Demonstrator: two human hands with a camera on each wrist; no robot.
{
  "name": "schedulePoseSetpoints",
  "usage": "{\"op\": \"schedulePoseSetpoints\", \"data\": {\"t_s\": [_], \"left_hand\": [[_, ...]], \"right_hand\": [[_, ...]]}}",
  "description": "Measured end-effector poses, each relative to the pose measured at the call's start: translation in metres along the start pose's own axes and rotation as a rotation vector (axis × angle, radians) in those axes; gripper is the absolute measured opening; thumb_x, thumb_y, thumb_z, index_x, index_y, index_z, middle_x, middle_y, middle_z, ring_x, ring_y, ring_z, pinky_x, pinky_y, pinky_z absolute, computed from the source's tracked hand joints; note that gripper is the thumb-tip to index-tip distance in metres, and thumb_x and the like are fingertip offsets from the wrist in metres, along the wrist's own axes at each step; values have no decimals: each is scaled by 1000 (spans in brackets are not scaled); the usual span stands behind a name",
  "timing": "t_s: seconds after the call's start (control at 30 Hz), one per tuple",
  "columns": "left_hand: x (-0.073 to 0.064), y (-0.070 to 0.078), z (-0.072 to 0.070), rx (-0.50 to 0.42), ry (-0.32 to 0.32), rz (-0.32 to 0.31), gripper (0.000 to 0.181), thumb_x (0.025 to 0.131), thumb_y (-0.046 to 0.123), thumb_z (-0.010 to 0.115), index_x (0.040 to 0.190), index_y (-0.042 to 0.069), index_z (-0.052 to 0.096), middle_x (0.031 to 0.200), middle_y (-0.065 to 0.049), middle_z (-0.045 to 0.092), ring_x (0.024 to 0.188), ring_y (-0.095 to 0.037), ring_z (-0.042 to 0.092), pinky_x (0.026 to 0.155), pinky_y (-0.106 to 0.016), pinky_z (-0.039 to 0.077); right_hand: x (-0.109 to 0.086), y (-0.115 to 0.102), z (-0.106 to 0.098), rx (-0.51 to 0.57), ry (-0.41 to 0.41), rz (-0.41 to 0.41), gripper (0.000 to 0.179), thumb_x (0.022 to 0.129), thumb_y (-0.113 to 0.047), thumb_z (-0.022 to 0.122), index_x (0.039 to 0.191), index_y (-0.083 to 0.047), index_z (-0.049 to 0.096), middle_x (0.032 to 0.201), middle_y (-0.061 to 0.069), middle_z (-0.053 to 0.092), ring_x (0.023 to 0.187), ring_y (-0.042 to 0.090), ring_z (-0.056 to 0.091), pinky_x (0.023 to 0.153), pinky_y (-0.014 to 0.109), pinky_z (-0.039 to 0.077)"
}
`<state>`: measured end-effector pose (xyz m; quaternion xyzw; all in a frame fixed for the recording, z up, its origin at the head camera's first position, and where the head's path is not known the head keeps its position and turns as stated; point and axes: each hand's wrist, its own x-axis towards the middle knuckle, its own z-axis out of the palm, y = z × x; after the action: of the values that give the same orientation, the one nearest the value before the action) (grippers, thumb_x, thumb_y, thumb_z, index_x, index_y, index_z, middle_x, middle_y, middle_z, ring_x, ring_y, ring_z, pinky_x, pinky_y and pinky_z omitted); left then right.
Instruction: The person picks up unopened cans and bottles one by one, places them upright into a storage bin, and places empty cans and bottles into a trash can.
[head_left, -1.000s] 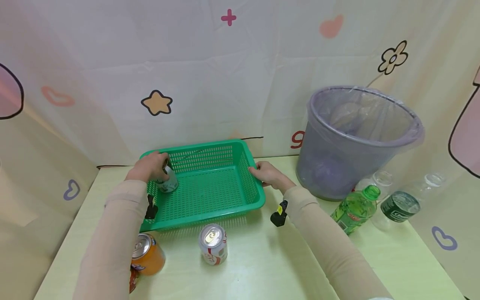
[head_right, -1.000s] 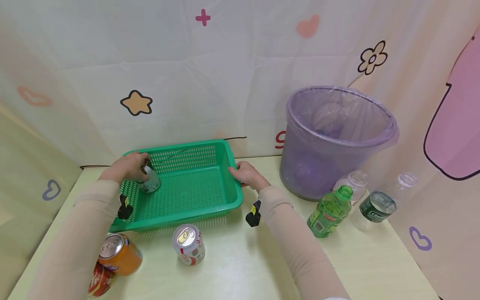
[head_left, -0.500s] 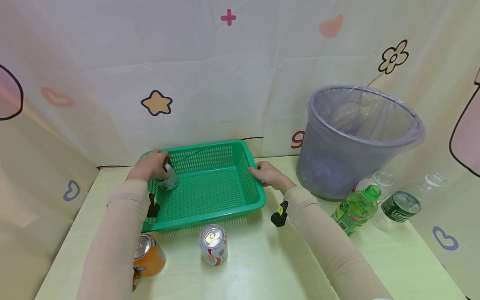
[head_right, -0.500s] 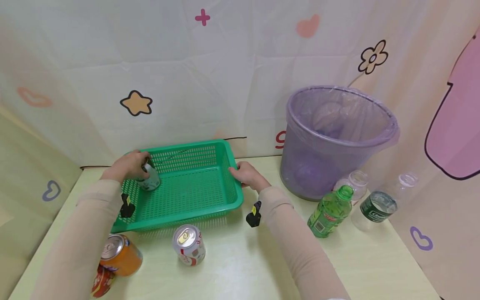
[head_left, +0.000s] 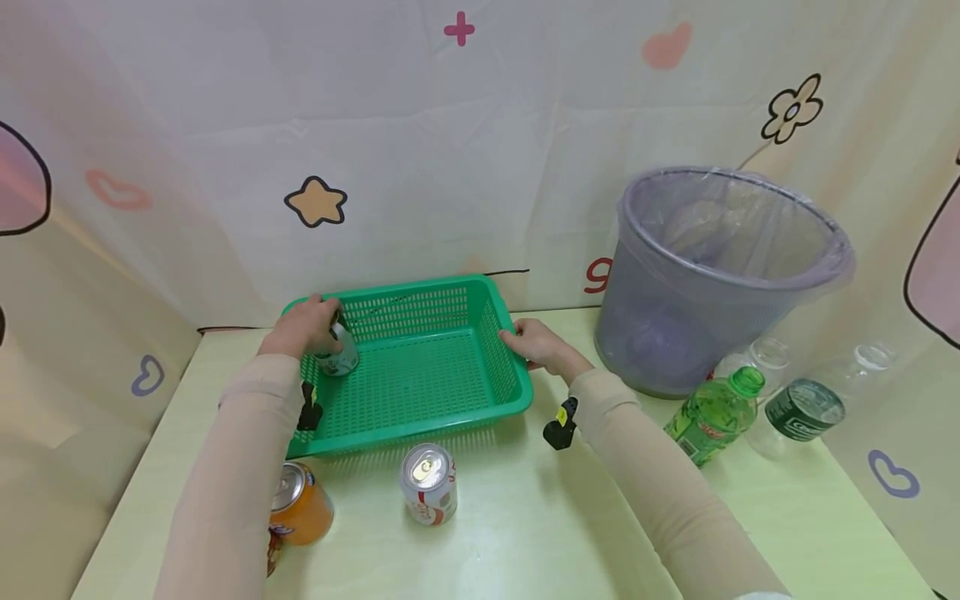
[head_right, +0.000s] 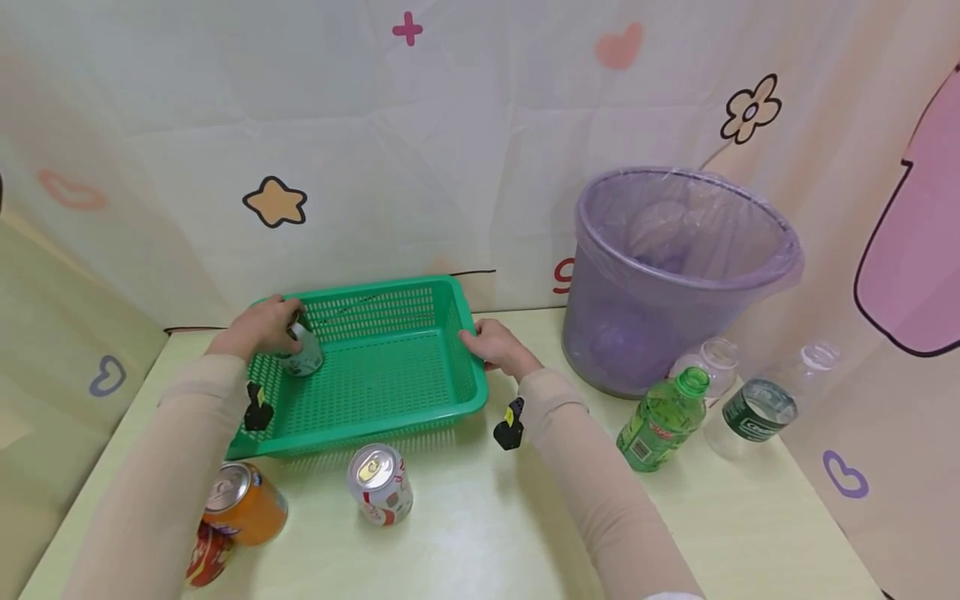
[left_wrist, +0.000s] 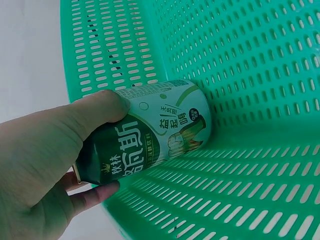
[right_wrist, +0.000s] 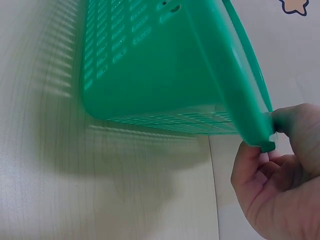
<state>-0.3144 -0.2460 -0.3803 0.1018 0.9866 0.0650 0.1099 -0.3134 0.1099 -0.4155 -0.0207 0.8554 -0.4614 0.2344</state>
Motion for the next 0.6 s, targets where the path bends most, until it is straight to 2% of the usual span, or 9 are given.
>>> {"op": "schedulePoseSetpoints", "data": {"t_s": [0.2, 0.43, 0.6], "left_hand": [[1, -1, -1, -5, -16, -13, 49, 79, 21, 69, 119, 4, 47, 110, -22, 45, 90, -34, 50, 70, -46, 46], [-1, 1, -3, 4, -16, -16, 50, 80, 22, 68, 122, 5, 46, 110, -21, 46, 91, -34, 51, 70, -46, 45], [-3, 2, -4, 27, -5, -5, 62, 80, 24, 68, 132, 3, 40, 117, -24, 45, 99, -38, 50, 75, -49, 46]], "right_hand": [[1, 0, 2, 16, 4, 19, 33, 98, -30, 43, 109, 0, 49, 105, 14, 56, 86, 19, 62, 79, 37, 54], [-2, -2, 1, 8, 3, 9, 33, 98, -30, 42, 110, 0, 49, 102, 12, 55, 82, 16, 61, 78, 39, 54], [-2, -2, 1, 6, 5, 10, 33, 98, -30, 42, 110, 0, 49, 103, 13, 55, 84, 18, 61, 79, 39, 54]]}}
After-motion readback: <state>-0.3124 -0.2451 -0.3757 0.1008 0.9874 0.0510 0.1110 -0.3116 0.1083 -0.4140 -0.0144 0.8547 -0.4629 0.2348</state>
